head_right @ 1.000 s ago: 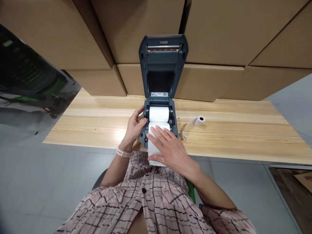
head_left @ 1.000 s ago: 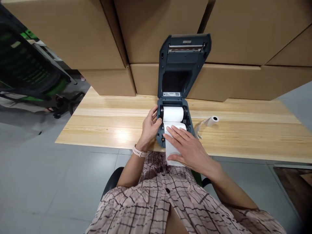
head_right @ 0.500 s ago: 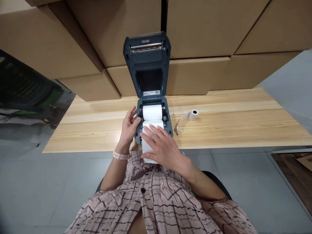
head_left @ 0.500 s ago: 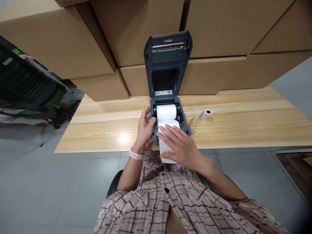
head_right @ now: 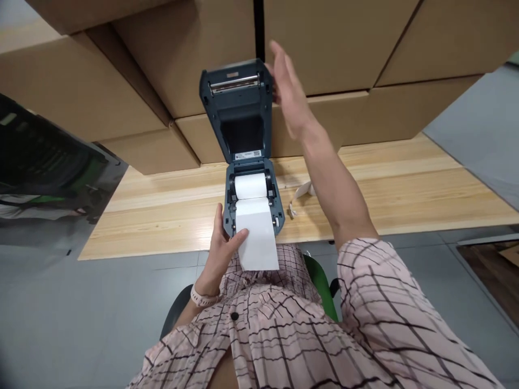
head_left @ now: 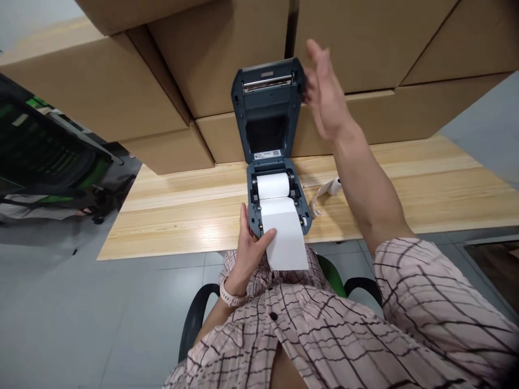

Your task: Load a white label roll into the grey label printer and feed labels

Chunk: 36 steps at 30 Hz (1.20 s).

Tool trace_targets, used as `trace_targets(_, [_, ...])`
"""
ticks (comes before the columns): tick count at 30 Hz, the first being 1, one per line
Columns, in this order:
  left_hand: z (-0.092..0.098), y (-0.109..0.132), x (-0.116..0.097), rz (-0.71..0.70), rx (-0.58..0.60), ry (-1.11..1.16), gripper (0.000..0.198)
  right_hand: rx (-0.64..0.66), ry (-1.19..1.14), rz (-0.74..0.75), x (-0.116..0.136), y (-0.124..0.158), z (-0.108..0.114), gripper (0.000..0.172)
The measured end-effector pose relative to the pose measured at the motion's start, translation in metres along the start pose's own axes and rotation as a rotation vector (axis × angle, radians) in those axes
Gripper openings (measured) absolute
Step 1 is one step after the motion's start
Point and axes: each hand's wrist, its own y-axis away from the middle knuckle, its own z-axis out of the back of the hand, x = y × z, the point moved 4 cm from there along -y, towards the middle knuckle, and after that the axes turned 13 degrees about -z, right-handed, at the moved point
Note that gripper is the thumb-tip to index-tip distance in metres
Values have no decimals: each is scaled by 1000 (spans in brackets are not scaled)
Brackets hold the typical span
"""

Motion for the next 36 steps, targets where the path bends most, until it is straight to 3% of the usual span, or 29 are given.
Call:
trace_targets(2, [1, 2, 2, -28, 33, -16, 113, 99, -73, -3, 1, -20, -10, 61])
trace_targets(5, [3, 4, 6, -32, 43, -2, 112, 62, -52, 121, 2, -1, -13, 71])
trace_targets(7, [5, 5, 9, -2, 7, 32, 115, 39, -8, 221, 0, 37, -13, 71])
trace_targets(10, [5, 5, 12, 30, -41, 85, 123, 17, 66, 326, -6, 108, -15, 52])
trace_targets(13, [3, 4, 11, -22, -7, 145, 131, -27, 158, 382, -20, 169, -22, 35])
trace_targets(17, [8, 2, 9, -77, 23, 198, 138, -123, 291, 321, -46, 215, -37, 29])
trace_targets(22, [12, -16, -2, -81, -54, 157, 106, -257, 247, 315, -60, 231, -51, 31])
trace_targets(26, [4, -25, -11, -106, -90, 66, 93, -319, 211, 292, -60, 232, -55, 33])
trace_targets(33, [-1, -28, -4, -172, -201, 21, 94, -338, 147, 276, -68, 235, -60, 34])
trace_targets(36, [2, -26, 1, -159, -191, 16, 97, -299, 162, 258, -69, 235, -56, 34])
